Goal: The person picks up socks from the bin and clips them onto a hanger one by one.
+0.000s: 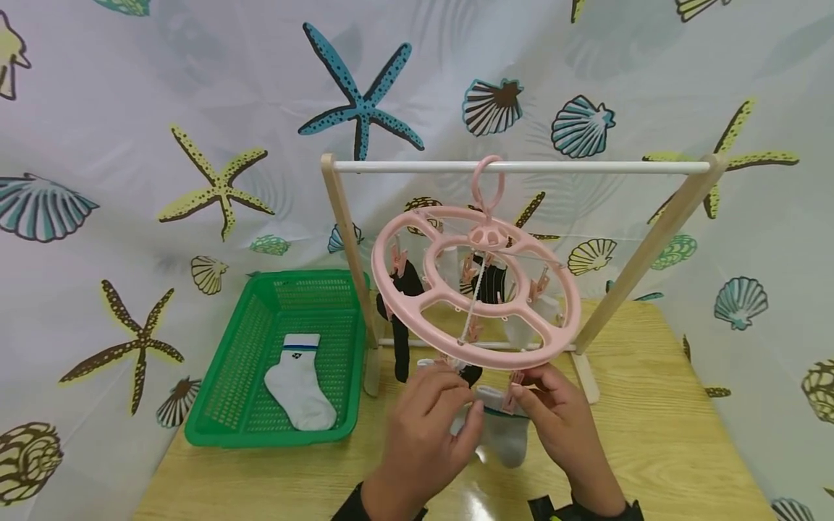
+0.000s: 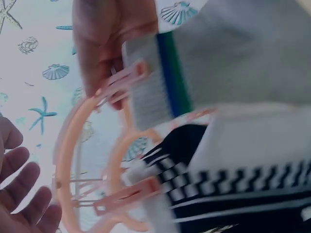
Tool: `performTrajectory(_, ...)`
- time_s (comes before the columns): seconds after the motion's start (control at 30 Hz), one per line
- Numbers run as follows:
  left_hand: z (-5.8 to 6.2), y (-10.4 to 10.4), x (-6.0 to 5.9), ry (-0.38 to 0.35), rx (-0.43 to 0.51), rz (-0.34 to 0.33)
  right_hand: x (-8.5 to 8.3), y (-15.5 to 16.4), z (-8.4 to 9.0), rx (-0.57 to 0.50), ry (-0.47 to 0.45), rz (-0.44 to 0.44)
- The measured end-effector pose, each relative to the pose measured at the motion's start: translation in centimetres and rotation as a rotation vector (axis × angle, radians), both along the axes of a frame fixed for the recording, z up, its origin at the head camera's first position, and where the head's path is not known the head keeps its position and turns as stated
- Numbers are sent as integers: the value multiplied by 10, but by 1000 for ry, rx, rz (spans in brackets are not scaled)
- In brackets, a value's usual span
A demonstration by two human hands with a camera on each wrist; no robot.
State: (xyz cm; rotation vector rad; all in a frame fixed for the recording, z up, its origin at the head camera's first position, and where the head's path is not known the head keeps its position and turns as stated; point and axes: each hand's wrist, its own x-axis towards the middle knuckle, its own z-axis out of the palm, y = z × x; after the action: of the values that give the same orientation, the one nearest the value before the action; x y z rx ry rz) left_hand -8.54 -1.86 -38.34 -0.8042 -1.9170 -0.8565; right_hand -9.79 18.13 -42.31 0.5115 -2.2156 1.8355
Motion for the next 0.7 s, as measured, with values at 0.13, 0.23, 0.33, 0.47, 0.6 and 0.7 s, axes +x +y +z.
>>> performTrajectory(0.13, 27, -3, -9, 106, -81, 68, 0, -2, 0, -41, 32, 30)
performTrajectory(0.23, 33, -4, -17, 27, -191, 123, -1, -4, 0, -93, 71, 73)
performTrajectory(0.33, 32, -4, -22, -62, -284, 169, -1, -4, -2, -110, 71, 83)
performTrajectory(0.47, 25, -7, -26, -132, -318, 195, -1, -3, -3, -55, 20, 41)
performTrajectory(0.6, 18, -12, -30, -190, -282, 159, -1, -1, -5, -10, -17, 26)
performTrajectory(0.7, 13, -16, -34, -226, -254, 121, -2, 1, -7, 32, -28, 10)
